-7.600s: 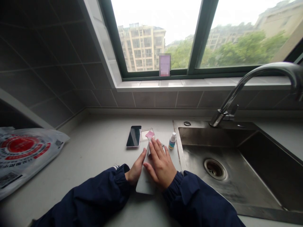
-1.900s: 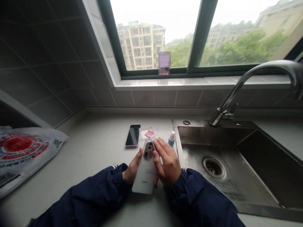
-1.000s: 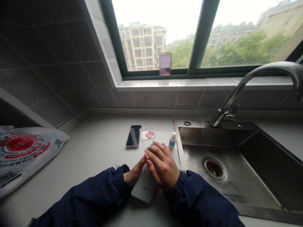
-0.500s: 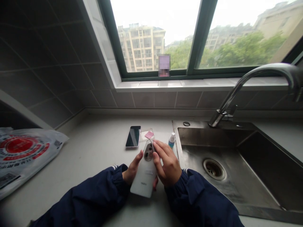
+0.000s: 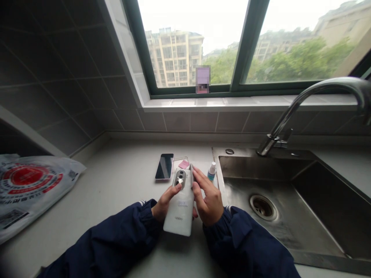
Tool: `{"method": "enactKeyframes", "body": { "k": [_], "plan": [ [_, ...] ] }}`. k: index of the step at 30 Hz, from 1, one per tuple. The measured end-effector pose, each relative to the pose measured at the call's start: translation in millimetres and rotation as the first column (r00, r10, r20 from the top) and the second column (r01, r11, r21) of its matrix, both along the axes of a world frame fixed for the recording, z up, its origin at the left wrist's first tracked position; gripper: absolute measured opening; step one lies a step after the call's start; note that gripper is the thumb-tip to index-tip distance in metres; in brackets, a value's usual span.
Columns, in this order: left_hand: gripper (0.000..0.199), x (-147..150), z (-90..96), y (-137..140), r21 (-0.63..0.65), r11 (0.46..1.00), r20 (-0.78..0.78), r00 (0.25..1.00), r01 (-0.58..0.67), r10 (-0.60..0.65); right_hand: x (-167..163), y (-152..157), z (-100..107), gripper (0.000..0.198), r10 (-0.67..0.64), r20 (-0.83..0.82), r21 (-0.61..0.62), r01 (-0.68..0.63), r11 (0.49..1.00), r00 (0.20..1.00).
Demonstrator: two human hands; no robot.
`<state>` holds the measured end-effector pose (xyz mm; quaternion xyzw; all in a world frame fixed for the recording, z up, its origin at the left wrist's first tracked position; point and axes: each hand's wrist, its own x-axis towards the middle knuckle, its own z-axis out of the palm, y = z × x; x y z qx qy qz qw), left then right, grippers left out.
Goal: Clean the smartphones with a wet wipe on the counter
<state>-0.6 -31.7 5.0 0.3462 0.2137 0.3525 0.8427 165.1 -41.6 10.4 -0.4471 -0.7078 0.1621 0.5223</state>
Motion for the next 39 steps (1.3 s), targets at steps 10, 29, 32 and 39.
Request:
{"method": "enactKeyframes", "body": {
  "k": [10,29,32,39],
  "plan": [
    [0.063,3.0,8.4,5.8,-0.275,0.952,0.222,0.955,-0.132,0.196,-2.5,0.1,-6.5,0.048,0.017,0.321,0.121,-0.059,0.991,0.947],
    [0.083,-1.5,7.3,12.0,-0.346,0.911,0.171,0.939,-0.226,0.298,-14.5,-25.3,9.7,0.043,0.369,0.514,0.118,-0.491,0.863,0.774],
    [0.091,-5.3,4.5,12.4,-0.365,0.916,0.152,0.96,-0.168,0.236,-15.4,-27.0,12.4,0.049,0.4,0.53,0.092,-0.52,0.849,0.748],
    [0.095,-7.0,2.5,17.2,-0.359,0.914,0.087,0.969,-0.188,0.233,-15.7,-29.0,13.8,0.048,0.435,0.492,0.117,-0.552,0.826,0.754]
  ]
}}
